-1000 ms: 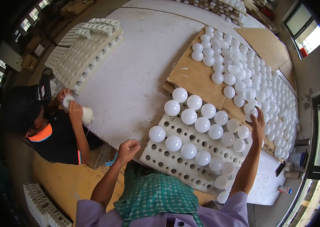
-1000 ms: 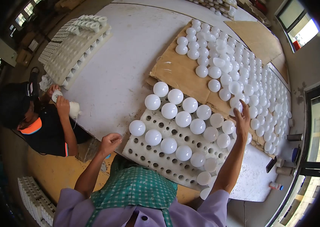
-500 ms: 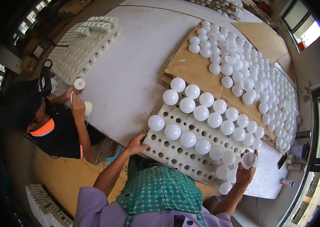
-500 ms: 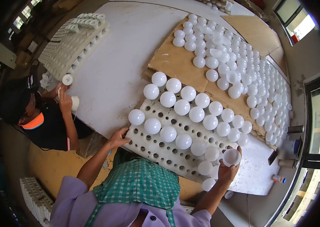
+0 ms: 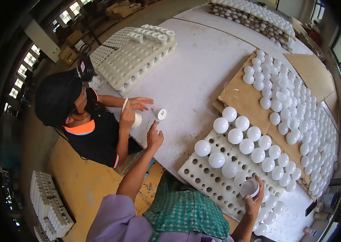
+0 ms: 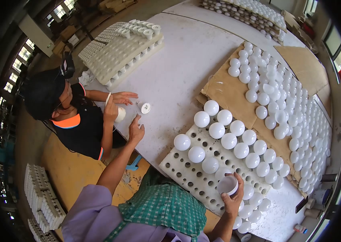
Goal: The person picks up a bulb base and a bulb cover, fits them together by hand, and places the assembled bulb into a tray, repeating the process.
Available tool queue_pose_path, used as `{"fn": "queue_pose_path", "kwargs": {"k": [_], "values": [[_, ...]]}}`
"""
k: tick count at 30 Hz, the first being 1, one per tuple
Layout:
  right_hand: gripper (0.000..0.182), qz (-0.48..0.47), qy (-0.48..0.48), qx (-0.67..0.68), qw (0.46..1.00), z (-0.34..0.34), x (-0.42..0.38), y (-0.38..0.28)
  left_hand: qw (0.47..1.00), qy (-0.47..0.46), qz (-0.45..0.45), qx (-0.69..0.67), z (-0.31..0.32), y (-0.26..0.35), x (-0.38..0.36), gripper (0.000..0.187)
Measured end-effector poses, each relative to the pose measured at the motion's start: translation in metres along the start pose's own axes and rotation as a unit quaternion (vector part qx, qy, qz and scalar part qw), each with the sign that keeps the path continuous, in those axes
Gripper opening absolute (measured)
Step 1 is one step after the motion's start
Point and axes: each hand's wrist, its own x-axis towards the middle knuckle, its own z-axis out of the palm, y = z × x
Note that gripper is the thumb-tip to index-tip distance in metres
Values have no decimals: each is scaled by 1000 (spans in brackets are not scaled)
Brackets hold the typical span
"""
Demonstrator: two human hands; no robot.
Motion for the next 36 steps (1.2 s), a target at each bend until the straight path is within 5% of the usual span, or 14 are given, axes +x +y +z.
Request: {"fn": "queue_pose_path", "kwargs": {"k": [2,3,7,11,14,18,19,20,21,23,25,27,29,36], "values": [[92,5,6,-7,1000,4,0,-4,980,39,110,164,5,-17,35,64],[91,8,2,-5,1000,7,-1,-5,976,-18,94,197,4,-17,51,72],[92,18,6,-4,1000,7,-10,-7,929,-166,120,309,3,-22,89,75],[91,28,32,82,996,8,-16,-6,901,-143,232,339,24,-37,107,60],[93,46,16,152,987,8,-14,9,927,-241,70,280,19,-5,87,59],[93,37,-23,116,992,18,-8,7,961,-199,45,189,29,5,41,53],[91,22,-47,95,994,17,-7,7,981,-195,-6,10,25,16,27,51],[91,33,-39,92,994,16,-5,8,967,-181,-61,-168,20,28,14,49],[89,46,-52,107,992,14,-4,10,965,-191,-70,-166,11,45,-7,49],[86,59,-73,118,989,14,1,16,807,-279,-76,-515,-11,95,-47,54],[82,24,-87,145,985,19,5,23,751,-407,-75,-514,-34,143,-79,55],[79,22,-113,133,984,25,6,24,751,-531,-28,-393,-34,163,-99,55],[78,14,-141,98,985,30,7,22,745,-585,74,-312,-16,178,-114,60],[75,-17,-191,18,981,30,-1,10,717,-660,120,-191,2,200,-129,66]]}}
